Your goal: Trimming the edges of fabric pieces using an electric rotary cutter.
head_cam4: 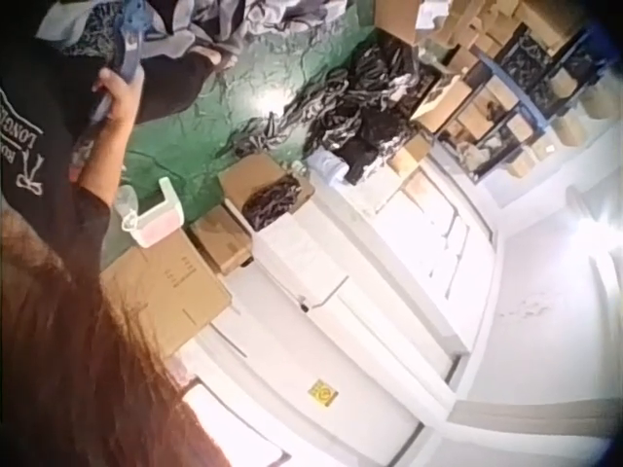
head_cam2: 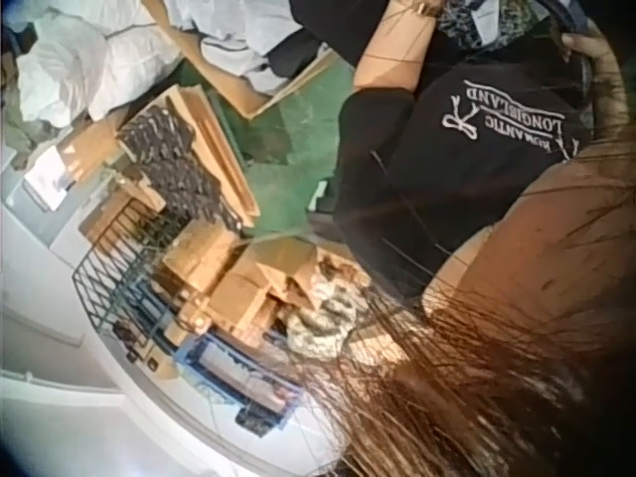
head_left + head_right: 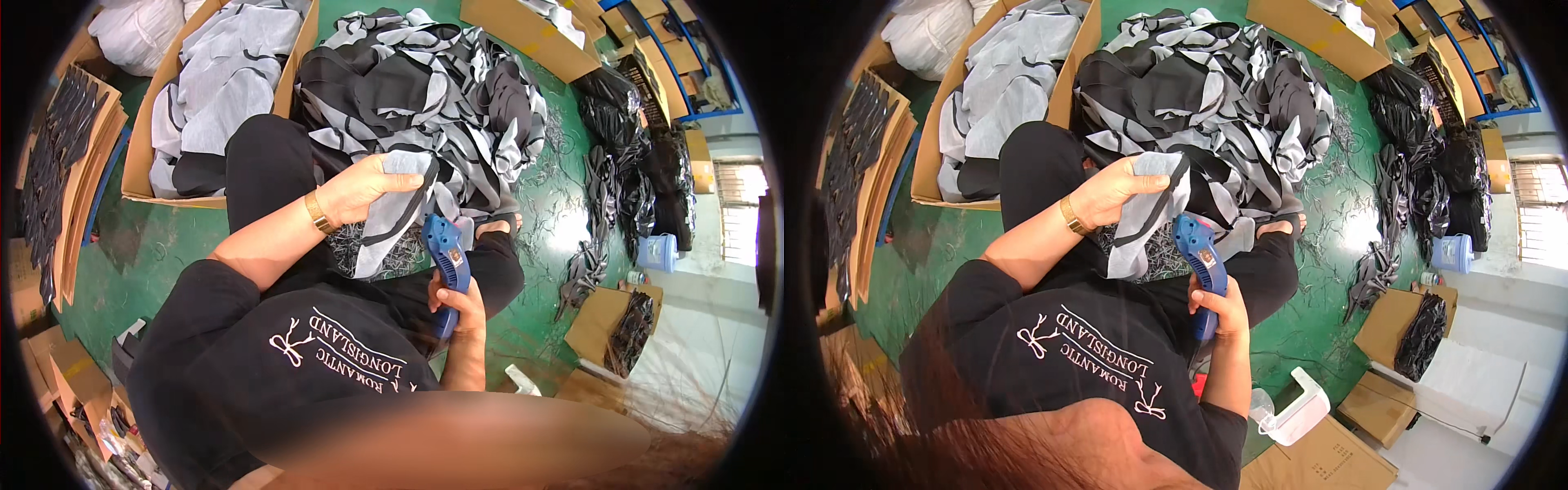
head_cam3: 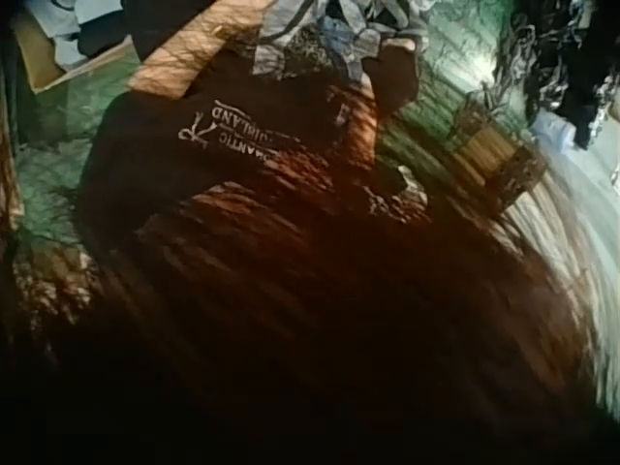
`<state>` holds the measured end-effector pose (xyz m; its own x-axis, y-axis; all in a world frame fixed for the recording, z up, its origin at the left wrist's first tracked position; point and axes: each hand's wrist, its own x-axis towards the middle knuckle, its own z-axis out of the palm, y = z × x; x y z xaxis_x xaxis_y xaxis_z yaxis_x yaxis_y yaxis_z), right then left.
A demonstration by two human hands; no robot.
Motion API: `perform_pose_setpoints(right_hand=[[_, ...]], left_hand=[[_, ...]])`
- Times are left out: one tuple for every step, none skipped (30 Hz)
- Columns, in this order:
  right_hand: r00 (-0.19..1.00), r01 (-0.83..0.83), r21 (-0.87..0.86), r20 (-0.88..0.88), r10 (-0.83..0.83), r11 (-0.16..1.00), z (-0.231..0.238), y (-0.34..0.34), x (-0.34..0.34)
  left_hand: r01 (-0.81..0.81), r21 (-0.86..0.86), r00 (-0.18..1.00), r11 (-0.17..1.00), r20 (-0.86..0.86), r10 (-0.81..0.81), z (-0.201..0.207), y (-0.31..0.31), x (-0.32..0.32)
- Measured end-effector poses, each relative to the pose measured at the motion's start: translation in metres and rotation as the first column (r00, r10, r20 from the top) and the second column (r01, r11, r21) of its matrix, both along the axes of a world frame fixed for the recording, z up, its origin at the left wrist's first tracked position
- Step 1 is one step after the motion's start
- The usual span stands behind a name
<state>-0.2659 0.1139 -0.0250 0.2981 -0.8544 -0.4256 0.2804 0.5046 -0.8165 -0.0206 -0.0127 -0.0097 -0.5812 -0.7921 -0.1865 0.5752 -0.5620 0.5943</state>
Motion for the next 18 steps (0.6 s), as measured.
perform_pose_setpoints(right_hand=[[1.000, -0.001, 0.000, 0.001, 0.001, 1.000, 0.000, 0.000, 0.001], [1.000, 0.005, 0.015, 0.028, -0.005, 1.000, 0.000, 0.000, 0.002], [0.998, 0.010, 0.030, 0.055, -0.012, 0.999, 0.001, 0.000, 0.003], [0.998, 0.010, 0.029, 0.055, -0.011, 1.000, 0.001, -0.001, 0.004], [0.997, 0.006, 0.028, 0.078, -0.008, 1.000, 0.001, -0.001, 0.005], [0.995, 0.002, 0.026, 0.102, -0.005, 1.000, 0.001, -0.002, 0.006], [0.995, 0.003, 0.025, 0.102, -0.005, 1.000, 0.001, -0.002, 0.007], [0.994, 0.018, 0.035, 0.111, -0.021, 0.999, 0.001, -0.001, 0.008], [0.992, 0.032, 0.046, 0.120, -0.038, 0.998, 0.001, -0.001, 0.009], [0.992, 0.032, 0.045, 0.121, -0.037, 0.998, 0.001, -0.001, 0.011], [0.990, 0.036, 0.042, 0.133, -0.041, 0.998, 0.002, -0.001, 0.013], [0.988, 0.040, 0.039, 0.146, -0.046, 0.998, 0.002, -0.002, 0.015], [0.988, 0.042, 0.038, 0.145, -0.047, 0.998, 0.001, -0.002, 0.015], [0.982, 0.044, 0.049, 0.180, -0.053, 0.998, 0.000, -0.001, 0.015], [0.975, 0.047, 0.061, 0.214, -0.059, 0.997, -0.001, -0.001, 0.015], [0.975, 0.049, 0.061, 0.214, -0.061, 0.997, -0.002, -0.002, 0.016], [0.963, 0.078, 0.058, 0.253, -0.090, 0.995, -0.002, -0.003, 0.017], [0.949, 0.107, 0.056, 0.291, -0.119, 0.993, -0.003, -0.005, 0.017]], left_hand=[[0.003, -0.015, 1.000, 1.000, -0.012, -0.004, -0.001, 0.001, -0.001], [0.007, -0.031, 1.000, 1.000, -0.023, -0.008, -0.001, 0.002, -0.001], [0.007, -0.031, 1.000, 1.000, -0.021, -0.008, -0.001, 0.003, -0.002], [0.012, -0.039, 1.000, 0.999, -0.018, -0.012, 0.000, 0.004, -0.003], [0.016, -0.047, 1.000, 0.999, -0.014, -0.017, 0.001, 0.004, -0.004], [0.016, -0.047, 1.000, 0.999, -0.013, -0.016, 0.000, 0.005, -0.005], [0.020, -0.058, 1.000, 0.998, -0.008, -0.020, -0.001, 0.006, -0.006], [0.024, -0.069, 1.000, 0.997, -0.003, -0.024, -0.003, 0.006, -0.007], [0.024, -0.070, 1.000, 0.997, -0.002, -0.025, -0.004, 0.007, -0.008], [0.031, -0.049, 0.999, 0.998, -0.008, -0.032, -0.004, 0.007, -0.008], [0.038, -0.028, 0.999, 0.999, -0.013, -0.039, -0.005, 0.008, -0.009], [0.038, -0.029, 0.999, 0.999, -0.012, -0.038, -0.004, 0.009, -0.009], [0.026, -0.042, 1.000, 0.999, 0.015, -0.026, -0.004, 0.011, -0.011], [0.015, -0.054, 0.999, 0.998, 0.042, -0.013, -0.004, 0.013, -0.012], [0.012, -0.076, 0.999, 0.997, 0.032, -0.009, -0.003, 0.014, -0.014], [0.014, -0.076, 0.999, 0.997, 0.032, -0.011, -0.002, 0.014, -0.014], [0.032, -0.130, 0.997, 0.991, 0.072, -0.023, -0.002, 0.015, -0.014], [0.053, -0.183, 0.993, 0.982, 0.111, -0.033, -0.001, 0.016, -0.013]])
